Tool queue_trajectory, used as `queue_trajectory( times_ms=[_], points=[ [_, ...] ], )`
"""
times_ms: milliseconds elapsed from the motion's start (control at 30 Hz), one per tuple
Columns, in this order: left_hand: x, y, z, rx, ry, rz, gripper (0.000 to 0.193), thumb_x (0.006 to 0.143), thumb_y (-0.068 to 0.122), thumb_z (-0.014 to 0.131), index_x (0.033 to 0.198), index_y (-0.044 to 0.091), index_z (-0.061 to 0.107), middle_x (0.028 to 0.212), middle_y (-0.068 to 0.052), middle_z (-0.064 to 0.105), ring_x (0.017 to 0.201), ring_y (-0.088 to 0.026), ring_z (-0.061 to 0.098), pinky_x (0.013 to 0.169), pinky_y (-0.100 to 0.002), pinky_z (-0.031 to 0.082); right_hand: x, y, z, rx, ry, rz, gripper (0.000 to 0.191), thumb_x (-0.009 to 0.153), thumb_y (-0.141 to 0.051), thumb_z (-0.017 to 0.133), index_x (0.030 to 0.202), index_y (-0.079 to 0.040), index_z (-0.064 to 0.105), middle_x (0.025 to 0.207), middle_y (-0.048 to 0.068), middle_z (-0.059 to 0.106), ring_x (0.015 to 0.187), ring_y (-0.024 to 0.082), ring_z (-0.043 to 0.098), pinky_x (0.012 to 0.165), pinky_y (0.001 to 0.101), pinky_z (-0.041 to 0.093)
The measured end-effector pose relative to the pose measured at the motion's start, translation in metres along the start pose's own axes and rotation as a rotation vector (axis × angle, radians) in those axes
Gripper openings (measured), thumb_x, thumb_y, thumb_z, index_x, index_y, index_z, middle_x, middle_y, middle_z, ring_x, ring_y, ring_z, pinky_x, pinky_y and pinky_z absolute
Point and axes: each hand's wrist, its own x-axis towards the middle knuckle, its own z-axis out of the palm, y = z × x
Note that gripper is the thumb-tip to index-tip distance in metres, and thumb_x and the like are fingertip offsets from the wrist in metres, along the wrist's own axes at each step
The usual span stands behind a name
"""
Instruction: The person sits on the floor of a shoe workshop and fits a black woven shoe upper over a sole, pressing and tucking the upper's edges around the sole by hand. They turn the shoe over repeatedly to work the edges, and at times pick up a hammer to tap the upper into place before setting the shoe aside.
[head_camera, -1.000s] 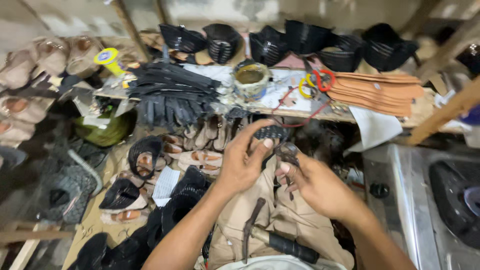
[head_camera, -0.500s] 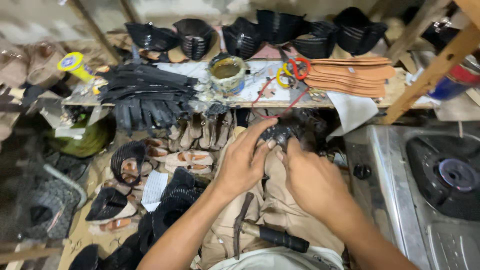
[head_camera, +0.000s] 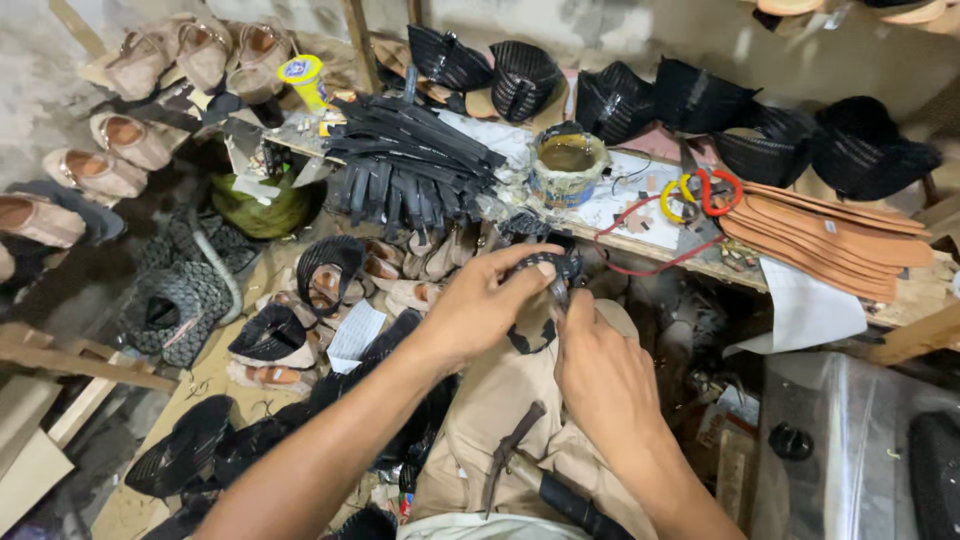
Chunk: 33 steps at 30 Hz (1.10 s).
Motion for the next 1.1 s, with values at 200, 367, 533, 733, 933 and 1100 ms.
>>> queue_trajectory(
  times_ms=[200, 367, 533, 733, 933, 1100],
  points=[
    [0.013, -0.032, 0.025, 0.22, 0.471, 0.164, 0.041, 0.097, 0.033, 0.064, 0.123, 0.001, 0.06, 0.089, -0.008, 0.074, 0.078, -0.013, 0.068, 0.073, -0.03, 0.054, 0.044, 0.083, 0.025, 0.498, 0.23, 0.164, 0.031, 0.104, -0.027, 0.053, 0.121, -0.001, 0.057, 0.08, 0.024, 0.067, 0.072, 0.042, 0.069, 0.067, 0.0512, 0.053],
    [0.084, -0.068, 0.017, 0.131, 0.708, 0.289, 0.04, 0.099, 0.036, 0.066, 0.103, -0.003, 0.067, 0.091, -0.018, 0.074, 0.082, -0.025, 0.07, 0.077, -0.037, 0.053, 0.143, 0.172, 0.048, -0.076, 0.286, 0.066, 0.051, 0.096, -0.029, 0.069, 0.134, 0.002, 0.055, 0.12, 0.029, 0.061, 0.106, 0.047, 0.059, 0.084, 0.0564, 0.049],
    [0.149, -0.084, 0.001, 0.229, 0.659, 0.217, 0.043, 0.094, 0.038, 0.068, 0.093, -0.004, 0.068, 0.084, -0.022, 0.073, 0.078, -0.028, 0.072, 0.073, -0.039, 0.054, 0.182, 0.181, 0.054, -0.382, 0.378, -0.049, 0.049, 0.089, -0.027, 0.073, 0.131, -0.003, 0.063, 0.125, 0.024, 0.061, 0.115, 0.043, 0.056, 0.095, 0.0518, 0.047],
    [0.162, -0.078, -0.005, 0.234, 0.521, 0.148, 0.039, 0.093, 0.037, 0.068, 0.095, -0.002, 0.069, 0.081, -0.017, 0.074, 0.075, -0.024, 0.072, 0.072, -0.037, 0.054, 0.015, 0.169, 0.137, 0.277, -0.106, -0.297, 0.023, 0.093, -0.016, 0.064, 0.113, -0.011, 0.073, 0.106, 0.016, 0.069, 0.101, 0.037, 0.065, 0.091, 0.0481, 0.049],
    [0.154, -0.07, 0.009, 0.113, 0.391, 0.136, 0.036, 0.095, 0.034, 0.067, 0.101, 0.0, 0.072, 0.084, -0.009, 0.076, 0.077, -0.013, 0.066, 0.072, -0.032, 0.053, -0.105, 0.144, 0.233, 0.126, -0.708, 0.202, 0.038, 0.091, -0.043, 0.057, 0.126, -0.038, 0.072, 0.116, -0.003, 0.074, 0.098, 0.024, 0.072, 0.092, 0.0443, 0.051],
    [0.144, -0.063, 0.02, 0.218, 0.332, 0.045, 0.038, 0.093, 0.033, 0.067, 0.115, 0.002, 0.068, 0.081, -0.008, 0.073, 0.068, -0.015, 0.059, 0.064, -0.034, 0.049, -0.082, 0.186, 0.184, 0.961, -0.368, -0.152, 0.043, 0.101, -0.022, 0.059, 0.14, -0.002, 0.06, 0.124, 0.022, 0.07, 0.114, 0.033, 0.068, 0.097, 0.0508, 0.047]
  ],
)
